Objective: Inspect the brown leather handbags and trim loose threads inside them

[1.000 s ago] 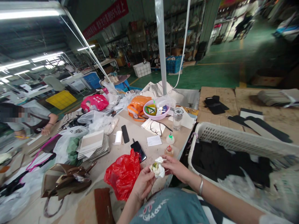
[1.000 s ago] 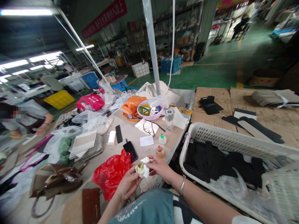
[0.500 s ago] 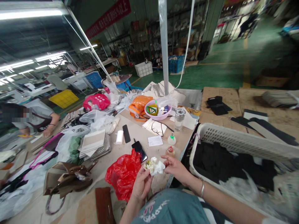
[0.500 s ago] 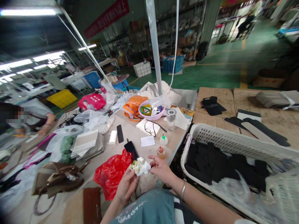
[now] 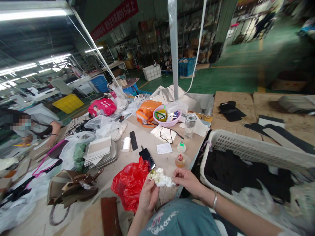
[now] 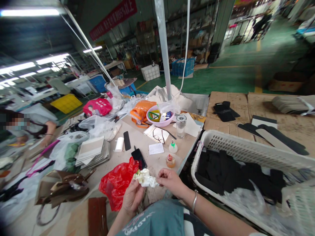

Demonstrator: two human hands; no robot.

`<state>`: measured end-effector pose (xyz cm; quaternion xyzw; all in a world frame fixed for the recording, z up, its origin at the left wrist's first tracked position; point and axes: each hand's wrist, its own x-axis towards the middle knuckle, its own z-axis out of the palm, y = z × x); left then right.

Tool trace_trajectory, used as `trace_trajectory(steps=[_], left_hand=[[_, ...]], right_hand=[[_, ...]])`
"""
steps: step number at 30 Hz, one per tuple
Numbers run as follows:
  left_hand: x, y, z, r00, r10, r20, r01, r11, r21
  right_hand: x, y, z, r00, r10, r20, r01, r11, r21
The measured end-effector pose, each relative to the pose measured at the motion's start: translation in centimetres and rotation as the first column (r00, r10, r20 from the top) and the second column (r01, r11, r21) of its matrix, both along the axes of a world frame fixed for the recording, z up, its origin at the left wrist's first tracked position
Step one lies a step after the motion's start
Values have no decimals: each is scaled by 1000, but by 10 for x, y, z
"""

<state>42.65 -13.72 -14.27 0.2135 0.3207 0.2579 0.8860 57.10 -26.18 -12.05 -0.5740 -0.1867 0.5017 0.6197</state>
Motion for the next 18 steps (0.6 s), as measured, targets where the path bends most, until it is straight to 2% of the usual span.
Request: trace_trajectory(steps=[3,7,10,12,15,18], left_hand=[[-1,3,1,998,51,-23,-51,999,-14],[1,0,4,999,-33,-12,33,999,-12],[3,-4,5,996,-90,15,90,996,2],[3,-5,4,993,-115,26,115,993,18],[1,-5,0,986,-162,44,161,987,30],[-3,-2,0,978,-201,64,200,980,19]], right_hand=[[2,-10,-4,999,34,-12,-33,997,74],[5,-16,-11,952,197,-236,-176,979,104],[6,-10,-12,938,125,-324,-132,991,0],[5,-4,-12,946,112,-304,-124,992,-22],[1,2,-12,953,213,-213,-219,976,-4],[-3,7,-16,988,112,-110,-121,990,-74]])
